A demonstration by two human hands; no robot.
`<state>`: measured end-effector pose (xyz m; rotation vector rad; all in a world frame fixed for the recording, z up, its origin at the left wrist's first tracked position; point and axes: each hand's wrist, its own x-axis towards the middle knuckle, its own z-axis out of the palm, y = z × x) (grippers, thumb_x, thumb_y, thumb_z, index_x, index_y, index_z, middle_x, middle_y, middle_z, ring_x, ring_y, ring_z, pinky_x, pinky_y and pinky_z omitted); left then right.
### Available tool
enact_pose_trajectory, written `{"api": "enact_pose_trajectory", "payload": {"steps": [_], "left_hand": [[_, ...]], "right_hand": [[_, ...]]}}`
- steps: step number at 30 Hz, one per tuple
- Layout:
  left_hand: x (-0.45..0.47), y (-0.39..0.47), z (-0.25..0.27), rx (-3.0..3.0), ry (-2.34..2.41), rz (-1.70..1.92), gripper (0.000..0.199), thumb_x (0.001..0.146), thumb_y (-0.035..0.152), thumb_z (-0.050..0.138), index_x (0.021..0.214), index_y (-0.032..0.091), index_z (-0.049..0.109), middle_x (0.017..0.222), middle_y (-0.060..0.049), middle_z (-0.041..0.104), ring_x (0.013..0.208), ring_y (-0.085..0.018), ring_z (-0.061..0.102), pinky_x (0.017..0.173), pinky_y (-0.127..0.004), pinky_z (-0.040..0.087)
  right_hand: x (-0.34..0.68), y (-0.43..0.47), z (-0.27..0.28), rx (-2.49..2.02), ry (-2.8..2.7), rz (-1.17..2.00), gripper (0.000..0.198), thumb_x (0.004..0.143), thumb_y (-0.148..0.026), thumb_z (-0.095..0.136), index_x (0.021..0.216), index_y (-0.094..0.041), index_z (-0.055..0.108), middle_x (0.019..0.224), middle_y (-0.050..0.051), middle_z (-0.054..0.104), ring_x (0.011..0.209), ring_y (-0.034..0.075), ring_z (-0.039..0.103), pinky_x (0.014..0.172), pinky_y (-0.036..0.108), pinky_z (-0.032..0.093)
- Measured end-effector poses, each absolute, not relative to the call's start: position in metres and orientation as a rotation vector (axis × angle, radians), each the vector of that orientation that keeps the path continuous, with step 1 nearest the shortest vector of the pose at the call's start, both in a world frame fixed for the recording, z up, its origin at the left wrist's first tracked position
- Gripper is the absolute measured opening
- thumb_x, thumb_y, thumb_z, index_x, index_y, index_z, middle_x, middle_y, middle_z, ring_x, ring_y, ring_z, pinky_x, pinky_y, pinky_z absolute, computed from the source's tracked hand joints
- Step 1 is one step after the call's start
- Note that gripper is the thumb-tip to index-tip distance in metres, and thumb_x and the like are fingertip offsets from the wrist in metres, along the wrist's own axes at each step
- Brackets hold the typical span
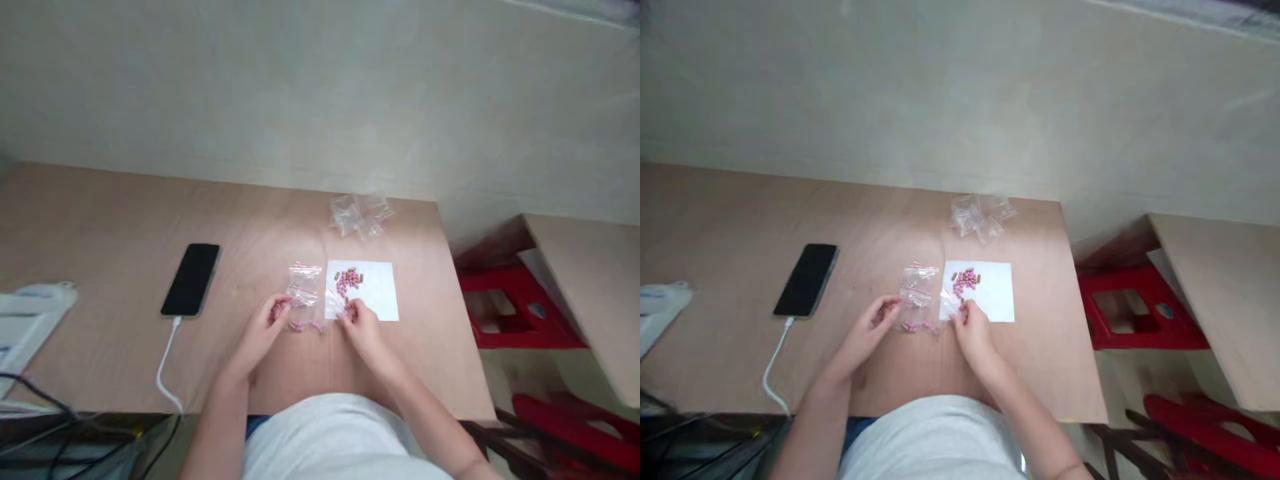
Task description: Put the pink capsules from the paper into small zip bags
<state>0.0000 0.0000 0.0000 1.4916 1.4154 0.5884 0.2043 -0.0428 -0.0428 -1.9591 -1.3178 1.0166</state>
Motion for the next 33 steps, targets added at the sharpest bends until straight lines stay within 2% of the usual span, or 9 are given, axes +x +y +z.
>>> {"api": "enact_pose_trajectory", "payload": {"steps": [6, 10, 12, 16, 19, 24, 27, 30, 33], "left_hand": [[0.018, -0.012, 0.017, 1.607, 1.077, 0.406, 0.020, 0.083, 0.026, 0.040, 0.088, 0.019, 0.058, 0.089, -0.002, 0.060, 0.086, -0.016, 0.054, 0.079, -0.027, 0.042], [0.031, -0.013, 0.003, 1.647, 1.051, 0.392, 0.019, 0.083, 0.024, 0.040, 0.089, 0.019, 0.057, 0.088, -0.003, 0.059, 0.084, -0.016, 0.054, 0.077, -0.027, 0.042], [0.032, -0.011, -0.006, 1.656, 1.080, 0.415, 0.019, 0.083, 0.024, 0.039, 0.090, 0.019, 0.057, 0.089, -0.003, 0.059, 0.084, -0.016, 0.054, 0.077, -0.027, 0.042], [0.027, -0.003, -0.014, 1.672, 1.092, 0.427, 0.020, 0.083, 0.023, 0.038, 0.088, 0.019, 0.057, 0.090, -0.004, 0.059, 0.087, -0.017, 0.053, 0.081, -0.028, 0.040], [0.024, 0.003, -0.013, 1.682, 1.135, 0.425, 0.020, 0.083, 0.022, 0.038, 0.086, 0.018, 0.058, 0.088, -0.005, 0.059, 0.085, -0.018, 0.054, 0.079, -0.029, 0.041], [0.022, 0.007, -0.010, 1.670, 1.153, 0.438, 0.020, 0.083, 0.024, 0.038, 0.083, 0.018, 0.058, 0.084, -0.004, 0.060, 0.081, -0.018, 0.054, 0.075, -0.028, 0.041], [0.020, 0.004, -0.008, 1.633, 1.131, 0.426, 0.021, 0.083, 0.026, 0.038, 0.084, 0.019, 0.058, 0.083, -0.003, 0.060, 0.079, -0.017, 0.054, 0.072, -0.026, 0.041], [0.020, -0.001, -0.001, 1.590, 1.102, 0.402, 0.022, 0.083, 0.028, 0.038, 0.085, 0.019, 0.058, 0.083, -0.003, 0.060, 0.078, -0.017, 0.054, 0.070, -0.025, 0.042], [0.027, -0.006, 0.007, 1.519, 1.091, 0.412, 0.022, 0.082, 0.030, 0.041, 0.094, 0.020, 0.057, 0.092, -0.003, 0.060, 0.083, -0.017, 0.053, 0.077, -0.027, 0.041]], "right_hand": [[0.197, -0.035, -0.038, -1.785, -1.340, 1.037, 0.007, 0.071, -0.020, 0.048, 0.071, -0.017, 0.054, 0.069, 0.002, 0.059, 0.063, 0.014, 0.053, 0.059, 0.024, 0.039], [0.195, -0.016, -0.032, -1.702, -1.366, 1.014, 0.011, 0.073, -0.021, 0.047, 0.076, -0.017, 0.057, 0.073, 0.003, 0.061, 0.064, 0.014, 0.053, 0.061, 0.025, 0.041], [0.205, 0.002, -0.028, -1.740, -1.319, 0.892, 0.013, 0.074, -0.022, 0.046, 0.080, -0.017, 0.057, 0.077, 0.004, 0.060, 0.067, 0.015, 0.053, 0.063, 0.027, 0.041], [0.236, 0.054, -0.027, -1.889, -1.304, 0.442, 0.021, 0.073, -0.019, 0.046, 0.091, -0.016, 0.056, 0.090, 0.010, 0.059, 0.083, 0.021, 0.051, 0.077, 0.034, 0.038], [0.252, 0.091, -0.034, -1.903, -1.349, 0.338, 0.026, 0.072, -0.015, 0.046, 0.095, -0.015, 0.056, 0.099, 0.013, 0.057, 0.089, 0.023, 0.048, 0.079, 0.036, 0.035], [0.264, 0.111, -0.046, -1.947, -1.379, 0.270, 0.023, 0.072, -0.013, 0.042, 0.087, -0.014, 0.060, 0.091, 0.013, 0.059, 0.082, 0.021, 0.049, 0.076, 0.034, 0.036], [0.273, 0.092, -0.040, -1.944, -1.259, 0.234, 0.023, 0.076, -0.019, 0.041, 0.083, -0.013, 0.061, 0.084, 0.012, 0.061, 0.078, 0.021, 0.050, 0.076, 0.034, 0.036], [0.277, 0.056, -0.022, -1.873, -0.995, 0.301, 0.026, 0.077, -0.031, 0.044, 0.088, -0.013, 0.061, 0.086, 0.012, 0.062, 0.077, 0.020, 0.051, 0.071, 0.032, 0.038], [0.266, 0.011, -0.003, -1.666, -0.790, 0.700, 0.030, 0.073, -0.038, 0.051, 0.090, -0.015, 0.058, 0.087, 0.010, 0.063, 0.073, 0.018, 0.054, 0.063, 0.028, 0.039]]}}
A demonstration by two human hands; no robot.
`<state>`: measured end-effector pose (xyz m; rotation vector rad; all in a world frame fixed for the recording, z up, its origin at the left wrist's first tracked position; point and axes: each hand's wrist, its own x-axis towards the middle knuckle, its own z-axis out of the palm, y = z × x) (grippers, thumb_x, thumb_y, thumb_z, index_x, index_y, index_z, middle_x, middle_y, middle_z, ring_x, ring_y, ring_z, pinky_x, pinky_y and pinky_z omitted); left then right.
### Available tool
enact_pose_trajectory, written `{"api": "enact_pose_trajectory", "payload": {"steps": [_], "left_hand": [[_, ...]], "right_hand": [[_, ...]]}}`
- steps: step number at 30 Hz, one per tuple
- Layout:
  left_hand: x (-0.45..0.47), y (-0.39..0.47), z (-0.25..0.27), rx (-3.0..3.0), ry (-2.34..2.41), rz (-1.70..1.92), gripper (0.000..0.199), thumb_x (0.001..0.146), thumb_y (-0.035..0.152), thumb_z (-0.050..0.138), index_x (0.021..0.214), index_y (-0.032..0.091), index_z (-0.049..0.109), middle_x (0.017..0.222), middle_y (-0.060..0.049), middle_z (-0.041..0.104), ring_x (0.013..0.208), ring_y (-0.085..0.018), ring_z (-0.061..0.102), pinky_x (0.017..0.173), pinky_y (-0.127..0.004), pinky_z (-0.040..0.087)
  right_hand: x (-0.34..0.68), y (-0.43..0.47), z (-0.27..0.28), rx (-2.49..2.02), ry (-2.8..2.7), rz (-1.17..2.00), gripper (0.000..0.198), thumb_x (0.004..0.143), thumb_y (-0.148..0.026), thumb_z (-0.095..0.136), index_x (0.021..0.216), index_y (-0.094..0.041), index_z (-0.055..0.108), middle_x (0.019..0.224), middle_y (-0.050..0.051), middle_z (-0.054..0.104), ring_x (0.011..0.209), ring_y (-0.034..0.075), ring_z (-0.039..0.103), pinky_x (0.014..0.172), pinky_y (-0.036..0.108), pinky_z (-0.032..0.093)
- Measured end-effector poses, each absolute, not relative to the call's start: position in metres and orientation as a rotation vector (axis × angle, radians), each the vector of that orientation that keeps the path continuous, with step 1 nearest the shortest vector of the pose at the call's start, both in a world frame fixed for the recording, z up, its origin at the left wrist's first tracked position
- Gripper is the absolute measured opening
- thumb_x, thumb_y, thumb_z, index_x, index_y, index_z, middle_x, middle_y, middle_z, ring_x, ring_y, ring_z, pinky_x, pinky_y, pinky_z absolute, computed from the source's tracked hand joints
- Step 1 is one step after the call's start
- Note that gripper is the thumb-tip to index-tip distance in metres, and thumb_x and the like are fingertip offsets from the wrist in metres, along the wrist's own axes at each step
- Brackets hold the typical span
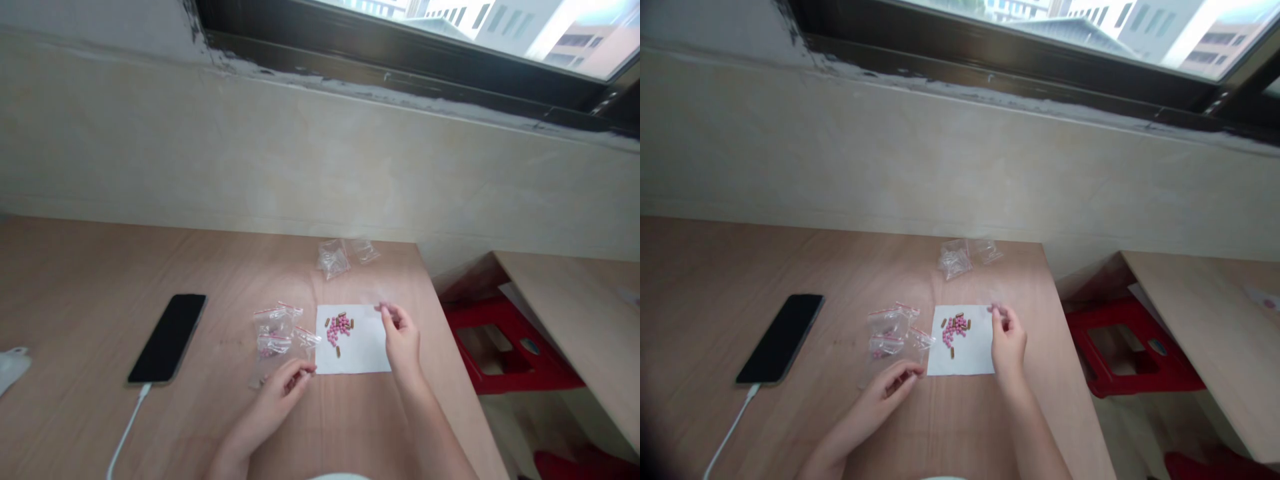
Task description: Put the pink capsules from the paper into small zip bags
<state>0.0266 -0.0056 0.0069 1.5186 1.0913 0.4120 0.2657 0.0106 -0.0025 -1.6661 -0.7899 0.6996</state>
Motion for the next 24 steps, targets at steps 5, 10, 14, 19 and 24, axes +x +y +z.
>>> {"api": "enact_pose_trajectory", "payload": {"steps": [5, 10, 14, 19, 24], "left_hand": [[0.042, -0.013, 0.019, 1.399, 1.036, 0.473, 0.024, 0.080, 0.032, 0.046, 0.099, 0.020, 0.054, 0.096, -0.003, 0.059, 0.087, -0.016, 0.052, 0.079, -0.026, 0.040], [0.041, -0.019, 0.020, 1.364, 1.066, 0.465, 0.023, 0.076, 0.033, 0.052, 0.063, 0.015, 0.049, 0.058, 0.004, 0.047, 0.056, -0.009, 0.046, 0.053, -0.020, 0.037], [0.033, -0.028, 0.013, 1.302, 1.114, 0.450, 0.028, 0.071, 0.035, 0.057, 0.058, 0.015, 0.043, 0.051, 0.006, 0.045, 0.046, -0.007, 0.044, 0.045, -0.019, 0.036], [0.034, -0.040, 0.012, 1.258, 1.092, 0.437, 0.030, 0.073, 0.041, 0.054, 0.061, 0.016, 0.042, 0.048, 0.006, 0.049, 0.040, -0.007, 0.045, 0.041, -0.019, 0.035], [0.037, -0.046, 0.016, 1.306, 1.102, 0.441, 0.032, 0.074, 0.042, 0.052, 0.060, 0.016, 0.042, 0.048, 0.007, 0.044, 0.039, -0.005, 0.040, 0.038, -0.017, 0.029]], "right_hand": [[0.224, -0.047, 0.004, -1.412, -0.690, 1.324, 0.030, 0.064, -0.041, 0.061, 0.078, -0.016, 0.057, 0.069, 0.004, 0.061, 0.048, 0.010, 0.042, 0.045, 0.022, 0.029], [0.203, -0.069, -0.011, -1.493, -0.703, 1.353, 0.026, 0.064, -0.038, 0.059, 0.079, -0.017, 0.053, 0.066, 0.000, 0.054, 0.049, 0.010, 0.039, 0.047, 0.022, 0.031], [0.200, -0.077, -0.005, -1.672, -0.961, 0.948, 0.022, 0.062, -0.023, 0.061, 0.080, -0.019, 0.051, 0.080, 0.001, 0.052, 0.071, 0.014, 0.046, 0.067, 0.027, 0.038], [0.181, -0.088, 0.015, -1.518, -1.336, 1.270, 0.010, 0.066, -0.020, 0.057, 0.073, -0.017, 0.051, 0.066, -0.001, 0.051, 0.058, 0.011, 0.043, 0.055, 0.023, 0.036], [0.169, -0.092, 0.017, -1.513, -1.350, 1.319, 0.006, 0.067, -0.018, 0.057, 0.073, -0.016, 0.058, 0.064, 0.000, 0.056, 0.056, 0.011, 0.047, 0.052, 0.022, 0.035]]}}
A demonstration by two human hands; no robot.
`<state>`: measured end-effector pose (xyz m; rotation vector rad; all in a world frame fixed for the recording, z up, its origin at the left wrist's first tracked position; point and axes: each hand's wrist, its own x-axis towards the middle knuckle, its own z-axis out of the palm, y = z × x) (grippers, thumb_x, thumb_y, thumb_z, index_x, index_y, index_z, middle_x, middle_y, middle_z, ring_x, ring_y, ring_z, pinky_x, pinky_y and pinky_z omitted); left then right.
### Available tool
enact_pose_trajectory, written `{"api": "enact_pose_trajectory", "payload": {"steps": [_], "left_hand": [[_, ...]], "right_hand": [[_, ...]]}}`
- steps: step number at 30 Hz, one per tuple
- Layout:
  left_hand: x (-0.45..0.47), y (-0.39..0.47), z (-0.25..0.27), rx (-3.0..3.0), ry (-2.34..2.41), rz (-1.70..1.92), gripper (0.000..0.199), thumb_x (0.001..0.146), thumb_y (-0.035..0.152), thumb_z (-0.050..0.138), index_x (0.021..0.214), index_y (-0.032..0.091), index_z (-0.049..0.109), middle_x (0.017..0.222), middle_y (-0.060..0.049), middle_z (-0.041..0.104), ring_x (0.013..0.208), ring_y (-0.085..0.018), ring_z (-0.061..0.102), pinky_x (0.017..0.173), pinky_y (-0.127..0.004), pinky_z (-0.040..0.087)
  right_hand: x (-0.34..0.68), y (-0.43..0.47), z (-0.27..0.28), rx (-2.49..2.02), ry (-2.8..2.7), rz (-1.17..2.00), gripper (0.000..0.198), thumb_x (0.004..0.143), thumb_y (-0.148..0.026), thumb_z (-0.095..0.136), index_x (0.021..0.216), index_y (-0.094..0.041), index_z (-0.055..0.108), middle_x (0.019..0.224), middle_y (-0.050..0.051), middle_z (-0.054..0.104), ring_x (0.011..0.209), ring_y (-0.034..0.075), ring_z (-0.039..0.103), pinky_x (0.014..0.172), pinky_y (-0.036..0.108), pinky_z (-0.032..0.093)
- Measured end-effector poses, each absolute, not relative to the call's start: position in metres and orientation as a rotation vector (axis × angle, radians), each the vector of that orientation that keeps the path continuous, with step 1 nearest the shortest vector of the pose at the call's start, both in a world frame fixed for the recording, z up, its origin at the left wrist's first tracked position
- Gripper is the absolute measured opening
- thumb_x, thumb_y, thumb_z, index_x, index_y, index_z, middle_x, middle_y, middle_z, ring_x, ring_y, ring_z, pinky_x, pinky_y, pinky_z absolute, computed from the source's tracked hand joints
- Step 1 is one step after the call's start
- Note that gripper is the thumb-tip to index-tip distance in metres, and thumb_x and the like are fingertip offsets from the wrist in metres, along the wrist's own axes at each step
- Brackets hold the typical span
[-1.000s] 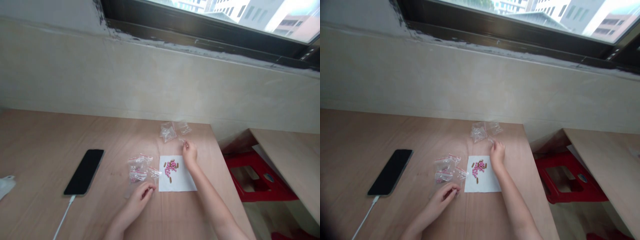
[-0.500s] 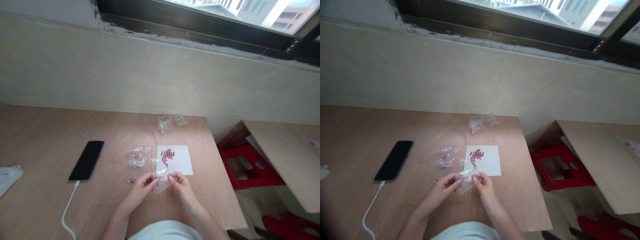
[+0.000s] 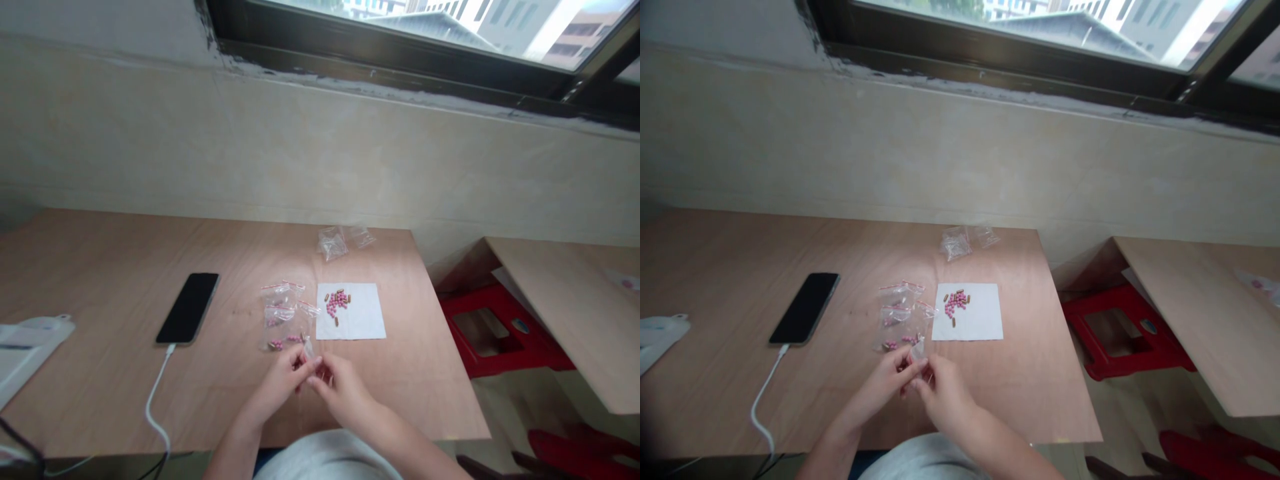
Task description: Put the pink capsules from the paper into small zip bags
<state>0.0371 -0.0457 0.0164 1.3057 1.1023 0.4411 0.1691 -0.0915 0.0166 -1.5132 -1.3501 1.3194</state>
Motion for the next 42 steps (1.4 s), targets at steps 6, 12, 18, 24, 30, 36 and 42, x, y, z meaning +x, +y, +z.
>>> {"api": "enact_pose_trajectory", "payload": {"steps": [6, 12, 18, 24, 30, 36, 42], "left_hand": [[0.039, -0.051, 0.013, 1.310, 1.114, 0.428, 0.034, 0.074, 0.044, 0.052, 0.059, 0.017, 0.039, 0.045, 0.009, 0.038, 0.034, -0.004, 0.032, 0.034, -0.016, 0.021], [0.038, -0.050, 0.008, 1.285, 1.065, 0.374, 0.034, 0.073, 0.046, 0.051, 0.061, 0.017, 0.038, 0.048, 0.009, 0.041, 0.032, -0.003, 0.034, 0.031, -0.015, 0.022], [0.033, -0.046, 0.015, 1.340, 1.069, 0.327, 0.031, 0.075, 0.042, 0.048, 0.060, 0.018, 0.034, 0.052, 0.009, 0.034, 0.035, -0.003, 0.030, 0.030, -0.015, 0.023], [0.040, -0.038, 0.013, 1.591, 1.129, 0.381, 0.027, 0.069, 0.020, 0.048, 0.051, 0.018, 0.027, 0.050, 0.008, 0.029, 0.045, -0.006, 0.030, 0.040, -0.017, 0.023], [0.041, -0.031, 0.030, 1.738, 1.123, 0.519, 0.013, 0.073, 0.019, 0.050, 0.086, 0.019, 0.048, 0.085, 0.000, 0.050, 0.081, -0.014, 0.051, 0.074, -0.026, 0.043], [0.042, -0.037, 0.039, 1.831, 1.020, 0.467, 0.062, 0.070, 0.032, 0.061, 0.123, 0.029, 0.030, 0.133, -0.005, 0.027, 0.127, -0.024, 0.021, 0.105, -0.042, 0.021], [0.037, -0.029, 0.009, 1.816, 1.172, 0.542, 0.048, 0.075, 0.033, 0.055, 0.118, 0.025, 0.034, 0.123, -0.006, 0.042, 0.119, -0.022, 0.035, 0.101, -0.041, 0.027]], "right_hand": [[0.172, -0.089, 0.007, -1.402, -1.117, 1.544, 0.011, 0.067, -0.015, 0.050, 0.062, -0.015, 0.060, 0.053, -0.002, 0.056, 0.049, 0.009, 0.046, 0.049, 0.022, 0.036], [0.172, -0.087, 0.024, -1.401, -0.888, 1.696, 0.012, 0.060, -0.016, 0.050, 0.049, -0.015, 0.054, 0.042, -0.004, 0.049, 0.038, 0.006, 0.041, 0.041, 0.019, 0.033], [0.184, -0.079, 0.013, -1.615, -0.963, 1.395, 0.013, 0.060, -0.018, 0.048, 0.048, -0.017, 0.044, 0.041, -0.005, 0.046, 0.039, 0.008, 0.040, 0.040, 0.019, 0.029], [0.189, -0.076, 0.000, -1.798, -1.211, 0.929, 0.016, 0.058, -0.016, 0.048, 0.048, -0.019, 0.036, 0.044, -0.007, 0.039, 0.044, 0.008, 0.037, 0.045, 0.020, 0.027], [0.188, -0.072, 0.014, -1.773, -1.123, 0.974, 0.015, 0.060, -0.016, 0.046, 0.050, -0.020, 0.035, 0.046, -0.007, 0.037, 0.045, 0.008, 0.035, 0.046, 0.020, 0.028], [0.184, -0.065, 0.027, -1.505, -0.857, 1.413, 0.014, 0.066, -0.025, 0.049, 0.056, -0.019, 0.041, 0.045, -0.007, 0.040, 0.040, 0.007, 0.034, 0.042, 0.020, 0.027], [0.196, -0.054, 0.000, -1.525, -0.845, 1.282, 0.019, 0.074, -0.036, 0.045, 0.072, -0.018, 0.049, 0.061, -0.002, 0.052, 0.048, 0.010, 0.043, 0.046, 0.022, 0.035]]}}
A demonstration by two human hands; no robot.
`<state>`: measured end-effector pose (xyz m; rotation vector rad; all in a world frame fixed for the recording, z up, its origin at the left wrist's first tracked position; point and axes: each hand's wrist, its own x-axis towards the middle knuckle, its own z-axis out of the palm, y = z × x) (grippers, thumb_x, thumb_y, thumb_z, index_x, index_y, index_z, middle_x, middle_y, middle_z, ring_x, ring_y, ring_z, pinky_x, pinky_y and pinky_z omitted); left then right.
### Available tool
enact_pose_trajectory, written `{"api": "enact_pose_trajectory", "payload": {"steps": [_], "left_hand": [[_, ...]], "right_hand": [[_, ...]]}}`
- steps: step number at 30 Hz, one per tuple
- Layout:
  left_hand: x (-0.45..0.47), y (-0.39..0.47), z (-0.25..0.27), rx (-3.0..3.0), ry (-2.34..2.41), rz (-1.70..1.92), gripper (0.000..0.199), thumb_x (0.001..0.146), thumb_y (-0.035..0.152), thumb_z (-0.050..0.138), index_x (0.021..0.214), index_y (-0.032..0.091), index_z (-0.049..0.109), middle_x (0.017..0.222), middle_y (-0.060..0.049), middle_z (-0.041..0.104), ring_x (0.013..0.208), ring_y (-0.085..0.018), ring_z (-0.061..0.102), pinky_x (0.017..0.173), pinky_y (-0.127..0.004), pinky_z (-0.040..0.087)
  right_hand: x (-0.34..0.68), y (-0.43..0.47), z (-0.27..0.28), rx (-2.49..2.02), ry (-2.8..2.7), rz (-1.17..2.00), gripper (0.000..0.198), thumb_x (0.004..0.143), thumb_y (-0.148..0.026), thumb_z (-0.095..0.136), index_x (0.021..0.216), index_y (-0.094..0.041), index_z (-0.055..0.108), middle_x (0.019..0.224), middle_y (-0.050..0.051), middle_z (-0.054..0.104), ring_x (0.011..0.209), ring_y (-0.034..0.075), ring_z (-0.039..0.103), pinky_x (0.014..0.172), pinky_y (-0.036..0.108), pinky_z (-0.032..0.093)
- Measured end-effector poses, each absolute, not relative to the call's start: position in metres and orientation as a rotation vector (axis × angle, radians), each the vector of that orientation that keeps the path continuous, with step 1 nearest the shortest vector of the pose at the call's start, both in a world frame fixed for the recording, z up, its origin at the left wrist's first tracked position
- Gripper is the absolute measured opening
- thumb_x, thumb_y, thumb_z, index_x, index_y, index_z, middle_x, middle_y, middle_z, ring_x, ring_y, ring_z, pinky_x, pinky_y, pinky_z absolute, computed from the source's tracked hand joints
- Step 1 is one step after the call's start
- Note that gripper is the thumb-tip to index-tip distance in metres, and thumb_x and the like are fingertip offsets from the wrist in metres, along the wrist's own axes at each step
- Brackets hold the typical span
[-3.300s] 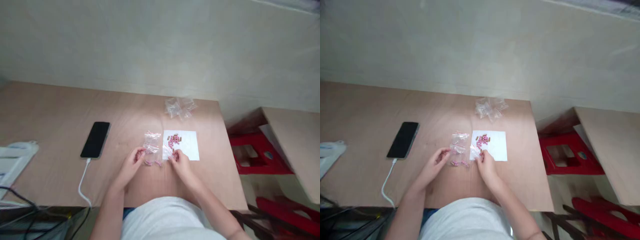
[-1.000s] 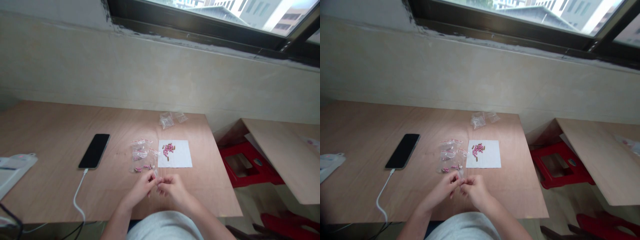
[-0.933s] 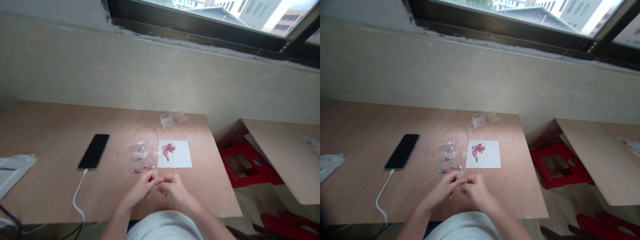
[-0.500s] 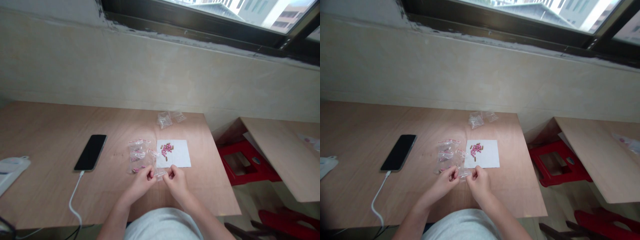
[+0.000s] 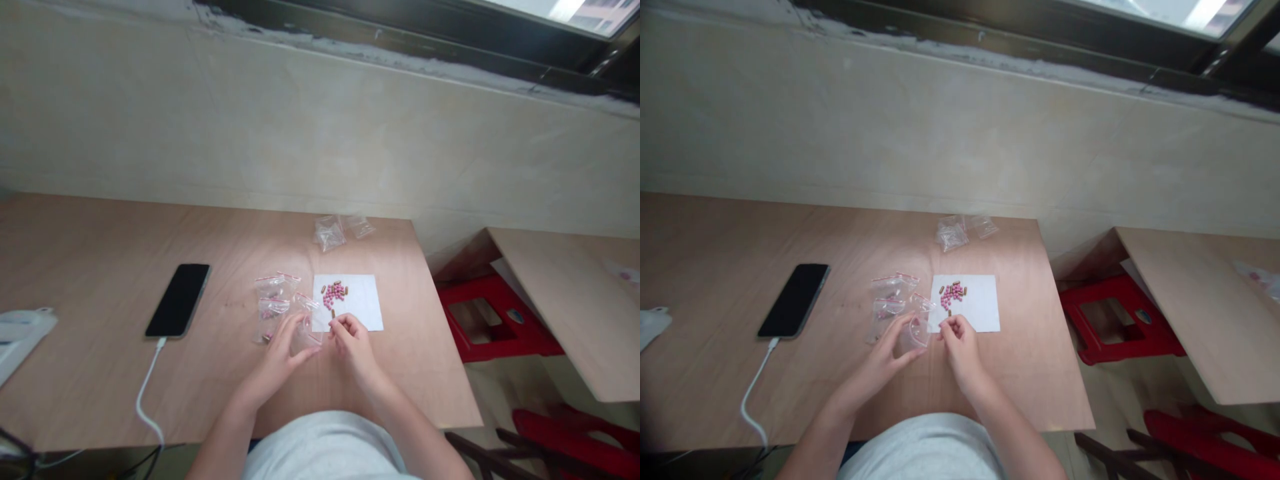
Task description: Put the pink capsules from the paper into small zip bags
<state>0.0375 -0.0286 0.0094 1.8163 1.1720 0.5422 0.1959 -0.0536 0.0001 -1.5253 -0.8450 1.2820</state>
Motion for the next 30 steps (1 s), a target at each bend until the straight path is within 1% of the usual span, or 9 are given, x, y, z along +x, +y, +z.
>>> {"api": "enact_pose_trajectory", "payload": {"steps": [3, 6, 9, 12, 18, 21, 24, 28, 30], "left_hand": [[0.033, -0.023, 0.004, 1.832, 1.237, 0.541, 0.046, 0.075, 0.034, 0.055, 0.116, 0.023, 0.036, 0.120, -0.007, 0.044, 0.116, -0.022, 0.039, 0.099, -0.040, 0.029], [0.032, -0.022, 0.002, 1.848, 1.249, 0.531, 0.044, 0.078, 0.034, 0.051, 0.117, 0.022, 0.035, 0.120, -0.008, 0.044, 0.116, -0.022, 0.038, 0.099, -0.039, 0.029], [0.032, -0.023, 0.000, 1.872, 1.237, 0.535, 0.041, 0.079, 0.035, 0.049, 0.116, 0.022, 0.036, 0.120, -0.008, 0.044, 0.116, -0.021, 0.038, 0.100, -0.038, 0.029], [0.034, -0.023, -0.004, 1.901, 1.231, 0.548, 0.040, 0.079, 0.034, 0.050, 0.115, 0.022, 0.037, 0.118, -0.008, 0.045, 0.114, -0.021, 0.040, 0.098, -0.038, 0.031], [0.038, -0.020, -0.005, 1.988, 1.215, 0.515, 0.037, 0.078, 0.030, 0.051, 0.112, 0.020, 0.040, 0.112, -0.009, 0.048, 0.110, -0.023, 0.042, 0.095, -0.040, 0.033], [0.040, -0.020, -0.005, 2.008, 1.208, 0.529, 0.036, 0.078, 0.030, 0.051, 0.111, 0.021, 0.040, 0.111, -0.008, 0.048, 0.109, -0.023, 0.043, 0.094, -0.040, 0.035], [0.038, -0.020, -0.007, 2.004, 1.215, 0.545, 0.037, 0.078, 0.031, 0.051, 0.112, 0.023, 0.038, 0.112, -0.008, 0.048, 0.110, -0.022, 0.042, 0.094, -0.041, 0.035], [0.035, -0.020, -0.007, 1.976, 1.232, 0.518, 0.038, 0.078, 0.031, 0.051, 0.113, 0.022, 0.038, 0.114, -0.008, 0.046, 0.112, -0.022, 0.041, 0.095, -0.041, 0.034], [0.035, -0.019, -0.006, 1.959, 1.235, 0.515, 0.037, 0.079, 0.030, 0.051, 0.113, 0.023, 0.040, 0.115, -0.008, 0.046, 0.112, -0.022, 0.041, 0.096, -0.041, 0.034]], "right_hand": [[0.202, -0.044, -0.026, -1.768, -1.036, 0.850, 0.010, 0.071, -0.027, 0.050, 0.076, -0.018, 0.050, 0.071, 0.002, 0.053, 0.065, 0.014, 0.048, 0.062, 0.026, 0.040], [0.205, -0.038, -0.046, -1.893, -1.220, 0.688, 0.009, 0.071, -0.021, 0.047, 0.078, -0.017, 0.051, 0.076, 0.005, 0.053, 0.072, 0.017, 0.049, 0.068, 0.030, 0.039], [0.206, -0.036, -0.053, -1.920, -1.304, 0.658, 0.010, 0.073, -0.017, 0.043, 0.079, -0.017, 0.052, 0.078, 0.006, 0.054, 0.074, 0.017, 0.050, 0.069, 0.030, 0.039], [0.208, -0.037, -0.045, -1.904, -1.277, 0.682, 0.010, 0.074, -0.017, 0.044, 0.079, -0.017, 0.052, 0.076, 0.005, 0.054, 0.071, 0.017, 0.050, 0.068, 0.029, 0.039], [0.205, -0.045, 0.007, -1.645, -1.344, 0.835, 0.009, 0.075, -0.020, 0.047, 0.079, -0.017, 0.055, 0.074, 0.002, 0.054, 0.067, 0.014, 0.049, 0.061, 0.024, 0.039], [0.200, -0.046, 0.021, -1.539, -1.437, 0.923, 0.012, 0.074, -0.022, 0.051, 0.084, -0.018, 0.057, 0.075, 0.002, 0.055, 0.065, 0.013, 0.049, 0.059, 0.023, 0.039], [0.206, -0.038, 0.010, -1.608, -1.359, 0.923, 0.019, 0.075, -0.026, 0.051, 0.092, -0.017, 0.056, 0.078, 0.003, 0.056, 0.064, 0.013, 0.049, 0.060, 0.024, 0.040], [0.230, -0.011, -0.029, -1.862, -1.190, 0.626, 0.023, 0.075, -0.027, 0.049, 0.094, -0.015, 0.054, 0.080, 0.005, 0.055, 0.075, 0.017, 0.051, 0.070, 0.029, 0.040], [0.241, 0.002, -0.045, -1.942, -1.214, 0.568, 0.024, 0.074, -0.027, 0.048, 0.094, -0.015, 0.054, 0.081, 0.007, 0.054, 0.077, 0.019, 0.051, 0.072, 0.031, 0.040]]}}
